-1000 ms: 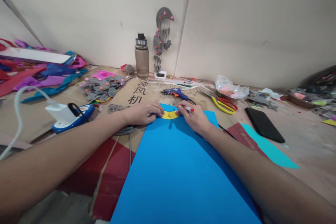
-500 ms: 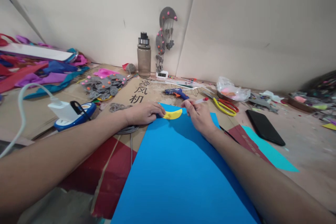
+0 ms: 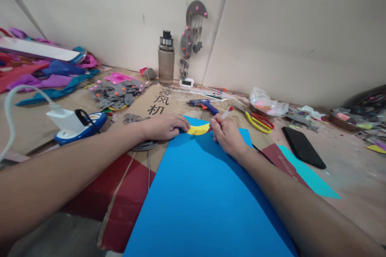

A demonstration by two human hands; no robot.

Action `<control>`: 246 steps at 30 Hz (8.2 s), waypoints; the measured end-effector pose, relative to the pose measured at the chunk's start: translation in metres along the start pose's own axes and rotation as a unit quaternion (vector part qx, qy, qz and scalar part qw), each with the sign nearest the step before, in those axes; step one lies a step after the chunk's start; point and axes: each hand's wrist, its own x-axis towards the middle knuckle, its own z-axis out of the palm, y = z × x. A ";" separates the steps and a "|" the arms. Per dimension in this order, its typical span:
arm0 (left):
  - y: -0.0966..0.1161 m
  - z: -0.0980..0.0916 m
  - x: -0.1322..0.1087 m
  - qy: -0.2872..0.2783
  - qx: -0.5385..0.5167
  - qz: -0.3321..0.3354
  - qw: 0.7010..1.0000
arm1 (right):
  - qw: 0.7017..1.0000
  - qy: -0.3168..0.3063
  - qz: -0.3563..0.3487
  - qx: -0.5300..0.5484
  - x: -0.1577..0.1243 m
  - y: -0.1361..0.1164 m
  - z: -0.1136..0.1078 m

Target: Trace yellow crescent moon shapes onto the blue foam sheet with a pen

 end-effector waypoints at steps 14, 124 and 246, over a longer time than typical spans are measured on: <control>-0.004 0.001 -0.001 0.002 0.007 0.010 1.000 | 0.996 -0.006 -0.039 -0.083 0.002 0.003 0.006; -0.001 -0.002 0.000 0.000 0.005 0.008 1.000 | 0.994 -0.051 -0.080 -0.045 0.009 -0.022 0.026; 0.124 0.046 0.046 -0.034 0.245 -0.226 0.942 | 0.878 0.230 0.133 0.399 0.026 0.032 0.012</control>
